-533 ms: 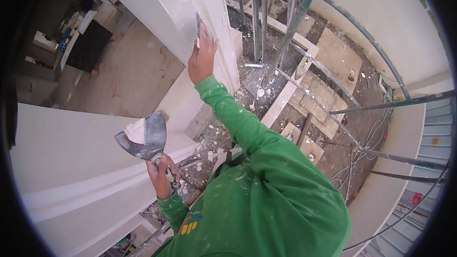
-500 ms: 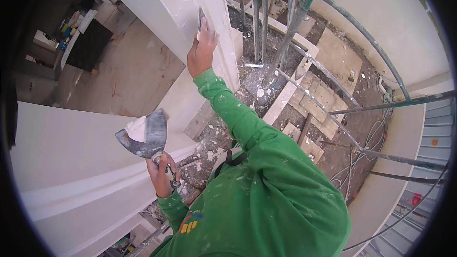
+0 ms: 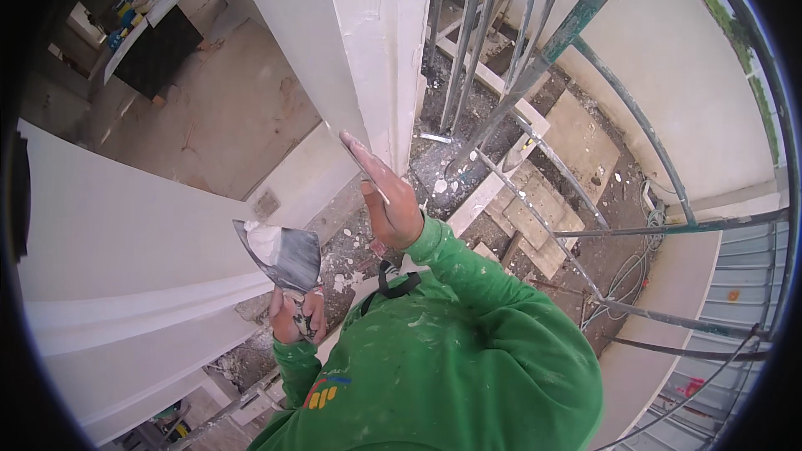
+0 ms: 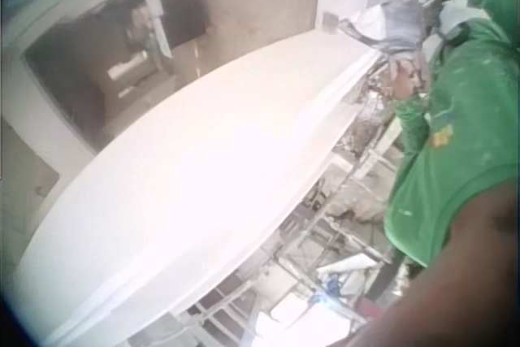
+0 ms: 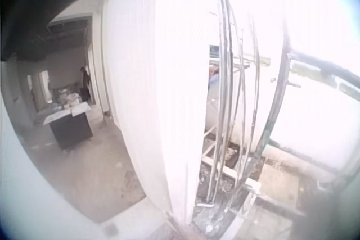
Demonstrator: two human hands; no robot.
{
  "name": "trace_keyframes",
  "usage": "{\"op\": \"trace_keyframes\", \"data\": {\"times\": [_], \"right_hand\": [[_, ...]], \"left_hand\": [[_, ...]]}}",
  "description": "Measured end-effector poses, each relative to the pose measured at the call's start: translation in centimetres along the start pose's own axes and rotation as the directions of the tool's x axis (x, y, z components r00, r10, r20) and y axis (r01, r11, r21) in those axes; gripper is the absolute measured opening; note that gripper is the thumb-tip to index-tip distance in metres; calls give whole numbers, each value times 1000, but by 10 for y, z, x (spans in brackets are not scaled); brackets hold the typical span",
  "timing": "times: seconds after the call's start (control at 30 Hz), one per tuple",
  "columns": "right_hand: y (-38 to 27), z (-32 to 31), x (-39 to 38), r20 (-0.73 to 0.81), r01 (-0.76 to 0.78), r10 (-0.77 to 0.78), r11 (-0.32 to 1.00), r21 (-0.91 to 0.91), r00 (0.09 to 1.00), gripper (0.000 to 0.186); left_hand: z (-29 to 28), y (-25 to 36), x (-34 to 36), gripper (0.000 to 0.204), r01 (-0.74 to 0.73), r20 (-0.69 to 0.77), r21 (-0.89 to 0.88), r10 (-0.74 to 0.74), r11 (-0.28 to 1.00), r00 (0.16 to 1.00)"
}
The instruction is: The person scoops white plaster from a board onto a hawk using a trowel. They then apply the plaster to a white wall and smooth it with the trowel. The person repeats this process, moving along the wall to cover different sections.
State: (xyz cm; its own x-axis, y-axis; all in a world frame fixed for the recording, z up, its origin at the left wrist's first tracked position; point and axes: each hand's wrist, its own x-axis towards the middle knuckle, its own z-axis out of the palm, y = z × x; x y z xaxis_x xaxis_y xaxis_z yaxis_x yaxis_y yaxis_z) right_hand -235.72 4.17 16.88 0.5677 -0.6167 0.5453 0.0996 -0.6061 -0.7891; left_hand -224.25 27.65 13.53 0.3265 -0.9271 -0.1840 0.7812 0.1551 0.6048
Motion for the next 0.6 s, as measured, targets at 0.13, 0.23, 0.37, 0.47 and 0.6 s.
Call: {"op": "trace_keyframes", "data": {"times": [0.13, 0.23, 0.37, 0.47, 0.6], "right_hand": [[-28, 3, -41, 275, 90, -200, 926, 368, 940, 61], [-6, -15, -43, 458, -52, 1, 994, 97, 889, 71], [50, -53, -20, 170, -15, 67, 958, -288, 983, 72], [90, -67, 38, 26, 164, -197, 730, -663, 980, 65], [136, -53, 92, -55, 155, -374, 508, -847, 926, 50]], "left_hand": [[-15, -15, 17, 51, 339, 156, -234, -309, 911, 938], [-7, -2, 30, 58, 306, 249, -113, -272, 945, 930], [7, 15, 36, 64, 149, 247, -6, -143, 989, 958], [6, 18, 41, 63, 106, 225, 26, -109, 994, 968], [16, 13, 50, 64, 131, 121, 47, -136, 990, 983]]}}
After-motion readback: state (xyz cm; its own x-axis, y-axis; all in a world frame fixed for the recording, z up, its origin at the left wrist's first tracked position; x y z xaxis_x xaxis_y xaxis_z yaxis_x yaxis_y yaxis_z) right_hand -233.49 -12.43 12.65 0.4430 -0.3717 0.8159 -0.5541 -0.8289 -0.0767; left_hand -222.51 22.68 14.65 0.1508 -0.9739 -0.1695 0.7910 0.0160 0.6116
